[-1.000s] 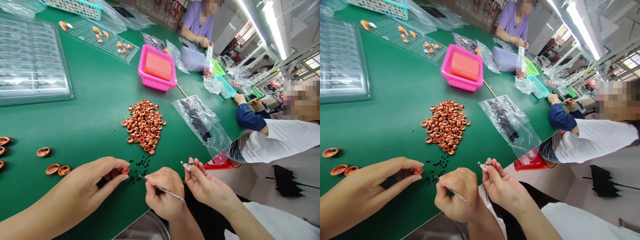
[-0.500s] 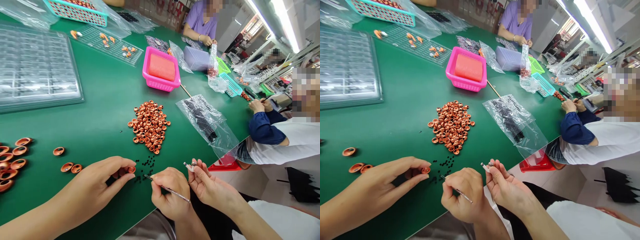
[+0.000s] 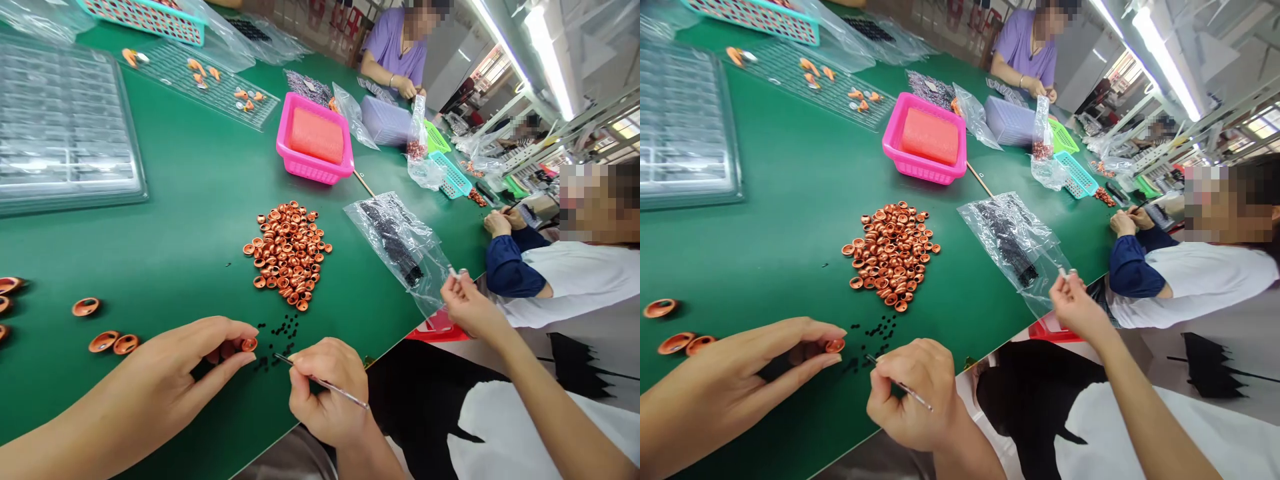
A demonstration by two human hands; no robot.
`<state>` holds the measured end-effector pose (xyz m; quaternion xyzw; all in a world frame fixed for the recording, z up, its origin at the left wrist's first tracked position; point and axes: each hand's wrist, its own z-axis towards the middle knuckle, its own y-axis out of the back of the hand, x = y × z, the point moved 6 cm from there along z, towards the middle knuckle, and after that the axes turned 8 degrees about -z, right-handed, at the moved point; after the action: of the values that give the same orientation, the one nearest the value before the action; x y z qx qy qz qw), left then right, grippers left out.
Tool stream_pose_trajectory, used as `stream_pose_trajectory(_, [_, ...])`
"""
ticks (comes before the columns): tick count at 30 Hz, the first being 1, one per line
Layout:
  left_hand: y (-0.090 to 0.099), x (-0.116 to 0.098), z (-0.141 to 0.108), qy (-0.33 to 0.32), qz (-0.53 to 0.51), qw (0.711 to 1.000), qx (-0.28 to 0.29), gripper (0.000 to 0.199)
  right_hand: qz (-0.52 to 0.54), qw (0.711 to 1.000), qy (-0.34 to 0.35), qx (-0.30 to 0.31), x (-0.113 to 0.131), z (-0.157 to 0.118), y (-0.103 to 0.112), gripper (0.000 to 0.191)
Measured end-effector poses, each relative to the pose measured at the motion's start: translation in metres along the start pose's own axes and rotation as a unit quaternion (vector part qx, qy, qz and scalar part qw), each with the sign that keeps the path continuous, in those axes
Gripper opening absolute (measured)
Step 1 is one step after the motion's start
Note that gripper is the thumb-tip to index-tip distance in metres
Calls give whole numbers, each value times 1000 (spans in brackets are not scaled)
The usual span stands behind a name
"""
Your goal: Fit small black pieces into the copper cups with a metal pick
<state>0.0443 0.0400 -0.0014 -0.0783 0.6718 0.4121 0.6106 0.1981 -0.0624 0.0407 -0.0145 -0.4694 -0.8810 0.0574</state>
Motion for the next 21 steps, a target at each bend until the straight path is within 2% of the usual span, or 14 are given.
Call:
stream_pose_trajectory(2, [0,3,-1,1,3,1000,-8,18,92,996,-13,-11,7,-6,-7,14])
stream_pose_trajectory(6, [-2,8,-3,-7,7,999,-41,18,227,971,-56,-42,1,-17,-11,20])
stream_pose_trajectory(12, [-7,16,-5,9,19,999,-25,17,232,970,-60,-48,0,-17,-11,20])
stream_pose_trajectory(21, [-6,14,-5,13,0,999,-43,17,229,970,-63,-46,0,-18,-12,19])
